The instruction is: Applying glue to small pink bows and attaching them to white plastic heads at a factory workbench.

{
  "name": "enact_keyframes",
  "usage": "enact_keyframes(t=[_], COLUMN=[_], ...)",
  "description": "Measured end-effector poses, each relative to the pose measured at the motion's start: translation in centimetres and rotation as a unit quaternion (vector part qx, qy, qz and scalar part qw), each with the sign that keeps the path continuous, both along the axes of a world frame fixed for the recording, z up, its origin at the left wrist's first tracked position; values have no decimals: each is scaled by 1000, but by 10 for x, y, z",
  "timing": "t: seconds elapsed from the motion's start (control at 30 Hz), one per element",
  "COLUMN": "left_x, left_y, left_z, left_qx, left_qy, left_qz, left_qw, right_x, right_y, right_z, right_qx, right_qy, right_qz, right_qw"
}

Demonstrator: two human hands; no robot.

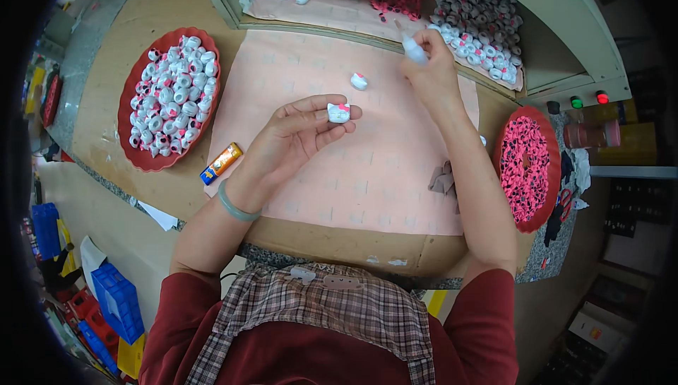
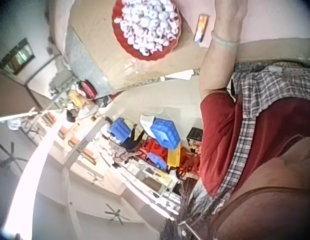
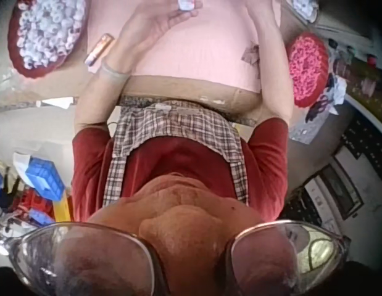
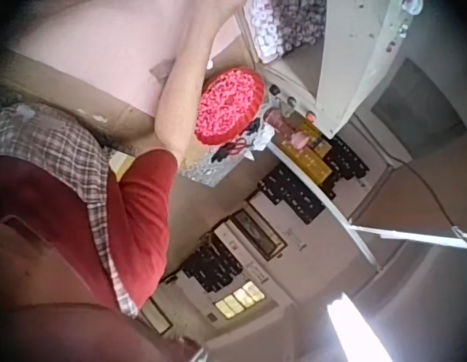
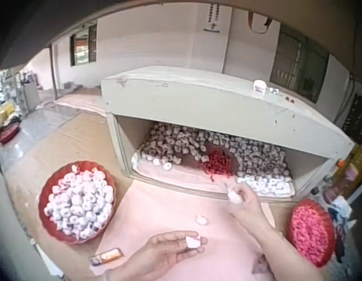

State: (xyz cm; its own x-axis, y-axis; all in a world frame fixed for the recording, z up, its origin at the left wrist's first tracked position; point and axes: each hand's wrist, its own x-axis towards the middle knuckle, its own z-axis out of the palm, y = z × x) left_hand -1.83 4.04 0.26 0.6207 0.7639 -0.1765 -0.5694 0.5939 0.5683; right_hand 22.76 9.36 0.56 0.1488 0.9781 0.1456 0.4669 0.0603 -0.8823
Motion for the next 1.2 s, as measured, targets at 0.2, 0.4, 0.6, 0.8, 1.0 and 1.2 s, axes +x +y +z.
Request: enact_keyframes(t=[0.2,0.4,0.6,0.8,1.0,1.2], left_x=[-1,-1,-2,-1,9,16], left_y=[1,0,0,-2,-7,-12], left_z=[-1,-2,-3,-3,-7,-6], left_qx=[-4,1,1,53,90,121], left_qy=[4,-1,3,42,83,117], left_qz=[6,-8,-8,7,-8,5], left_qw=[1000,1000,1000,998,992,986], right_x=[-14,-18,-28,-33,-38,-44], right_y=[63,81,62,-14,-89,-114], right_z=[12,-5,10,33,38,27], right_qx=[-32,18,-3,-52,-55,-59], right_qy=[-205,-304,-236,36,193,242], right_qz=[-51,-46,-24,64,81,106], right_qw=[977,952,971,996,976,963])
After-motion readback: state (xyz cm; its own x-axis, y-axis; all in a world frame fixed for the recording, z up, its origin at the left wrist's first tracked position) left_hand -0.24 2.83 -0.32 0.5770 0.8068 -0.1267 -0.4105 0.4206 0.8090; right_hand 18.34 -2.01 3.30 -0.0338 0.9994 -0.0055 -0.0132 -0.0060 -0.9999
